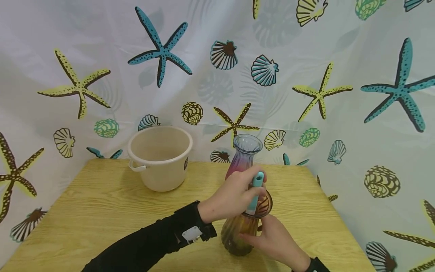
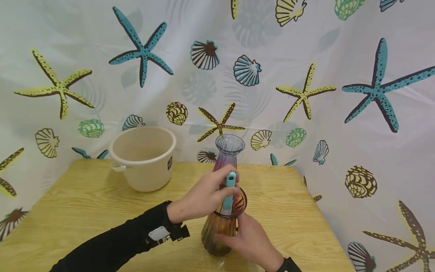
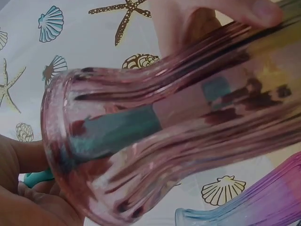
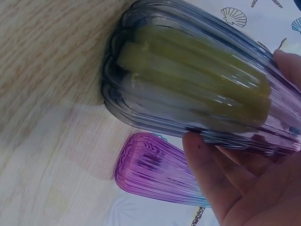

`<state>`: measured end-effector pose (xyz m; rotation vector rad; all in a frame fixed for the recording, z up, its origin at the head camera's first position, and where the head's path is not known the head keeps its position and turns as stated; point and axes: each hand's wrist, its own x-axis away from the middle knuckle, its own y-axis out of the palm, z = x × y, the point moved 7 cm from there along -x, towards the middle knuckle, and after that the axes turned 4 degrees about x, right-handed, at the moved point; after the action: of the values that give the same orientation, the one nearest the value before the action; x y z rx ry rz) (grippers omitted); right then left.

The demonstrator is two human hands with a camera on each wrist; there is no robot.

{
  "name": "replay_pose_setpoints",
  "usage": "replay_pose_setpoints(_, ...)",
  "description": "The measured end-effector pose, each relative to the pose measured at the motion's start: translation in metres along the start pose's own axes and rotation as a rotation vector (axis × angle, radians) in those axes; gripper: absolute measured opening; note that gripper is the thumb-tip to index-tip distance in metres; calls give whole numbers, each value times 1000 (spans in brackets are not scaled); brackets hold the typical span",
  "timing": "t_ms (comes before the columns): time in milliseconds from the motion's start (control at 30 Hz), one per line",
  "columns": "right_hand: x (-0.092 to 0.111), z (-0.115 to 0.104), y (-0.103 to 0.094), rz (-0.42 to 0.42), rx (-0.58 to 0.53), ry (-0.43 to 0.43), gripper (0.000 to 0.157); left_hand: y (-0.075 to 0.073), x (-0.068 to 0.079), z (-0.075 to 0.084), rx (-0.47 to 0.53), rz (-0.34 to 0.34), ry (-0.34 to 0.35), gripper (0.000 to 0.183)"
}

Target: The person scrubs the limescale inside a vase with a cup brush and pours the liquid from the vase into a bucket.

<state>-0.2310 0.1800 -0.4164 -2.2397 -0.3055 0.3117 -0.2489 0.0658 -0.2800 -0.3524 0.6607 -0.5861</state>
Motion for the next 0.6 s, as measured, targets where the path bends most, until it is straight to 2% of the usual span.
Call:
replay_pose_setpoints(300,0,1,1,-5,10,30,73,-1,3,8,-126,-111,-23,11)
replay_pose_setpoints(400,1,1,2,-8,2,29,74,2,6,12,-185,-135,-12,11)
replay_pose_setpoints(500,1,1,2,-14,14,22,76,5,9,18,-238,-129,40,10)
replay_pose_setpoints(600,2,1,1,-12,28,20,79,5,12,20,-246,-83,92,10)
